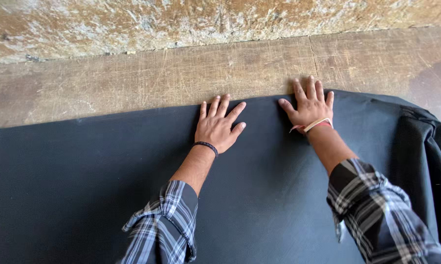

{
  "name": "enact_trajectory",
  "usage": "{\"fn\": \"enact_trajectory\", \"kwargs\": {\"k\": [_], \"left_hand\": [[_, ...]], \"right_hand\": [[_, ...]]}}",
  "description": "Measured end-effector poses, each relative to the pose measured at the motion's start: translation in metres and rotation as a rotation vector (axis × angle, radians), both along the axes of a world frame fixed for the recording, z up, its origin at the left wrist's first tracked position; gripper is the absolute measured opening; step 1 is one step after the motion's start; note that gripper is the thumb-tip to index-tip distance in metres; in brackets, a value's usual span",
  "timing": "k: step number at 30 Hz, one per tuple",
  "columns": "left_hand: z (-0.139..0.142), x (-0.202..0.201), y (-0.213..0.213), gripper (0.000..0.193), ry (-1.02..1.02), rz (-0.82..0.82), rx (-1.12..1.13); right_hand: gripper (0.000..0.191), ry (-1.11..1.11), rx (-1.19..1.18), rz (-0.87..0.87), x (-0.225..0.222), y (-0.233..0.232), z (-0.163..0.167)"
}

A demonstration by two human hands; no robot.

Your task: The person smooths a large black fabric sheet on a workbench, cuts a section from it using shears, then sprays adhesive onto a pink foam sheet with a spray gun and lays the cut fabric over the sprayed foam, pressing it flat with both hands.

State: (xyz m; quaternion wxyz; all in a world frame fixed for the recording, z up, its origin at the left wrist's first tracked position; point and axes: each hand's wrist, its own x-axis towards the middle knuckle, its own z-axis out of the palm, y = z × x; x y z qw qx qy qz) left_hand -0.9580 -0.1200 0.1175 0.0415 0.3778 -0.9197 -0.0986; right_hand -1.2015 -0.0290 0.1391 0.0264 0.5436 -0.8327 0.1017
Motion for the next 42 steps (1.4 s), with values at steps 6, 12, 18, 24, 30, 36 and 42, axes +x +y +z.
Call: {"fn": "enact_trajectory", "kwargs": {"k": [6,12,18,24,30,36,42], "left_hand": [[0.006,-0.002,-0.001,0.061,0.002,0.005,0.000],[0.005,-0.001,-0.002,0.062,0.007,-0.015,-0.019],[-0.003,0.005,0.013,0.064,0.046,0.038,-0.090],[-0.006,0.029,0.123,0.072,0.042,0.018,-0.105],[0.002,0.047,0.258,0.074,0.048,-0.119,-0.083],[0.002,0.067,0.401,0.074,0.065,-0.236,-0.030],[0.008,0.107,0.528,0.077,0.100,-0.292,-0.004]], "right_hand": [[0.090,0.035,0.229,0.208,0.033,0.051,-0.009],[0.097,-0.072,0.032,-0.210,0.005,0.034,-0.009],[0.107,-0.111,0.134,-0.214,0.049,0.136,-0.021],[0.104,-0.125,0.065,-0.337,0.075,0.172,-0.015],[0.104,-0.119,0.057,-0.346,0.126,0.280,-0.021],[0.101,-0.088,0.093,-0.375,0.186,0.429,-0.018],[0.092,-0.100,-0.044,-0.361,0.224,0.556,-0.034]]}}
